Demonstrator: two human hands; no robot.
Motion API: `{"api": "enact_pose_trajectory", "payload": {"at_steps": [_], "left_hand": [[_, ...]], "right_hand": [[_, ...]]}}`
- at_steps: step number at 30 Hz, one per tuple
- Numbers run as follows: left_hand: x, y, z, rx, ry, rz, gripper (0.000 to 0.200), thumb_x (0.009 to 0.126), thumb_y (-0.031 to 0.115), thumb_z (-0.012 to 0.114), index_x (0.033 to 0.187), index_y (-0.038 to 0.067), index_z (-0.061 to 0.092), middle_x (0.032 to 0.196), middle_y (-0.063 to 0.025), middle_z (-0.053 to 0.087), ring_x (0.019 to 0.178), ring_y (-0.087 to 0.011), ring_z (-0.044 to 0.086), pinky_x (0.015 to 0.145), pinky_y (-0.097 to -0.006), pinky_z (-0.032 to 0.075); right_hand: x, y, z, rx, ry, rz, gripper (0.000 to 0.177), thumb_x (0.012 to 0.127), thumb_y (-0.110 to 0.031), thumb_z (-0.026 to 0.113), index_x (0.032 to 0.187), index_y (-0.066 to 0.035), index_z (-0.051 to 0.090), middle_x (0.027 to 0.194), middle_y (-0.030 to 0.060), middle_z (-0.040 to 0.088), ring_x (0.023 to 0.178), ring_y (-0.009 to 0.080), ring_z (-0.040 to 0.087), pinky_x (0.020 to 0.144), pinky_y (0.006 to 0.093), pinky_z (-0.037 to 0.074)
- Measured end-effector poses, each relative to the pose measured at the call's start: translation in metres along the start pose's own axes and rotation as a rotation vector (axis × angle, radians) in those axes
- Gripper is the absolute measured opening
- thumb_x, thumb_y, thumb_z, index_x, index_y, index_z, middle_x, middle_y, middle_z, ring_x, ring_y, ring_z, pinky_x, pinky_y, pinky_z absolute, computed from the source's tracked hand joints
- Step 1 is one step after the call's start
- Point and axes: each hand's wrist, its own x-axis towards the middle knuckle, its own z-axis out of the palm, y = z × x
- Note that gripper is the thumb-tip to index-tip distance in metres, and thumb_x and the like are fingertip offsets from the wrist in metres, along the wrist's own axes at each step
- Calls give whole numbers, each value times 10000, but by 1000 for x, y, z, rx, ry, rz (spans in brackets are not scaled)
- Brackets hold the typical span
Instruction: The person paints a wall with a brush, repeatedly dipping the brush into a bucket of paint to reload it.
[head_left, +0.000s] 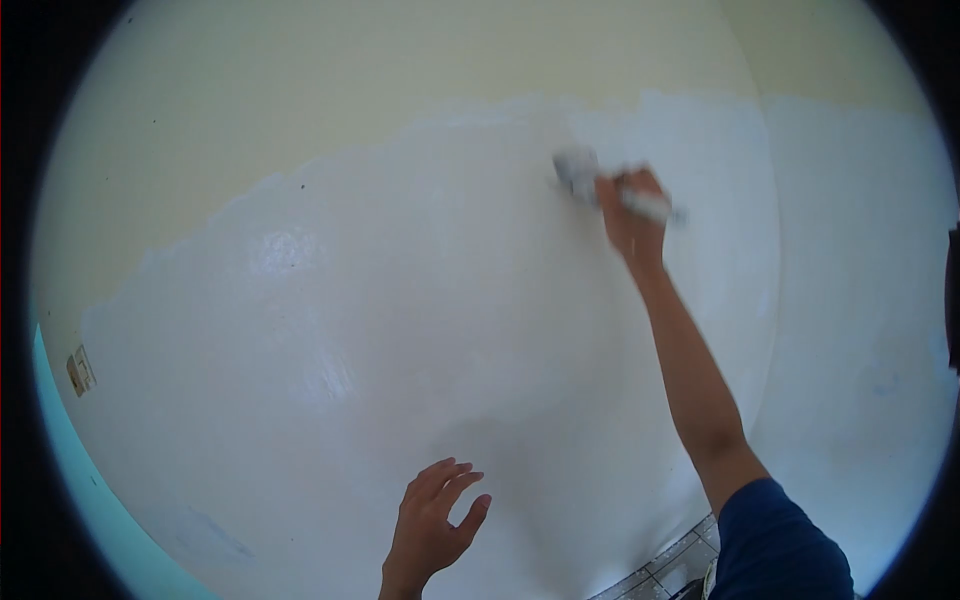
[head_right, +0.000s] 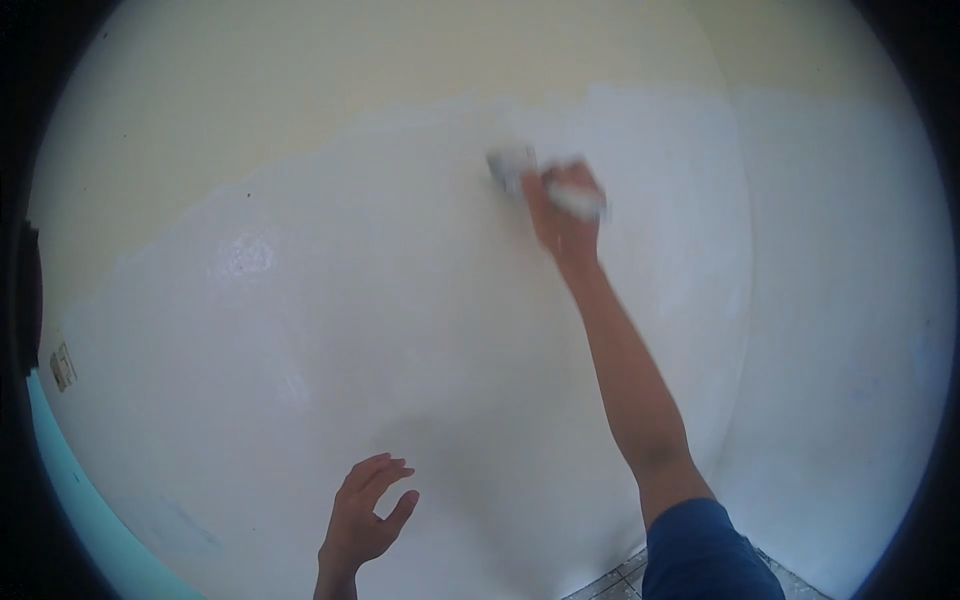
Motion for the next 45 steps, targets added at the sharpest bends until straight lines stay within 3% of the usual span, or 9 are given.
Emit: {"api": "enact_pose_trajectory", "payload": {"at_steps": [5,13,16,21,29,34,35,41,45], "left_hand": [[0,-8,10,64,10,13,252,810,148,744,1043,83,676,1112,-87,660,1147,-281,573,931,-412,496],[21,29,27,-47,-33,30,258,812,142,740,1054,85,672,1132,-89,654,1143,-285,576,934,-408,496],[16,30,30,-80,-46,13,260,809,140,741,1054,85,672,1127,-88,656,1142,-287,577,935,-407,496],[-22,4,7,65,-29,-120,258,807,139,743,1047,78,673,1118,-101,656,1143,-290,579,936,-407,496],[-32,-6,-4,-13,46,-157,255,805,104,736,1050,63,678,1142,-124,637,1133,-305,588,930,-403,500],[-61,-12,-8,-49,67,-206,261,803,86,731,1055,56,672,1146,-125,637,1140,-308,586,937,-404,493],[-68,-19,-14,-31,73,-221,262,803,84,729,1057,53,670,1147,-124,639,1143,-310,585,941,-405,490],[-87,-33,-40,8,44,-251,273,814,90,718,1078,46,667,1182,-126,631,1172,-310,573,956,-410,479],[-83,-31,-39,-83,21,-149,269,817,97,718,1077,46,669,1190,-122,629,1199,-309,555,964,-423,476]], "right_hand": [[-181,3,-91,231,-355,387,121,755,-130,699,691,-40,650,708,124,583,687,278,579,631,404,475],[13,-5,-46,466,143,217,196,831,-182,666,719,-22,654,750,117,580,722,240,574,633,351,445],[-52,21,-22,97,51,-7,211,821,-132,703,698,1,594,717,87,577,644,155,544,593,317,432],[-280,-7,-109,255,-218,426,133,793,-75,678,677,-27,631,774,125,609,668,249,569,603,376,448],[-152,-124,-53,332,-41,250,186,849,-56,666,700,-11,565,786,96,537,733,198,528,635,319,416],[-309,-134,-74,244,-373,420,140,776,-147,730,781,-27,658,777,118,552,717,237,581,579,345,468],[-333,-139,-90,288,-395,507,142,785,-66,683,663,-29,623,736,133,560,677,251,554,591,367,456],[-258,-157,-65,367,-188,573,198,789,-73,706,649,-4,585,715,74,548,649,173,530,589,324,428],[-127,-190,-20,405,113,189,185,774,-148,720,660,-42,621,680,99,562,648,231,543,576,351,433]]}}
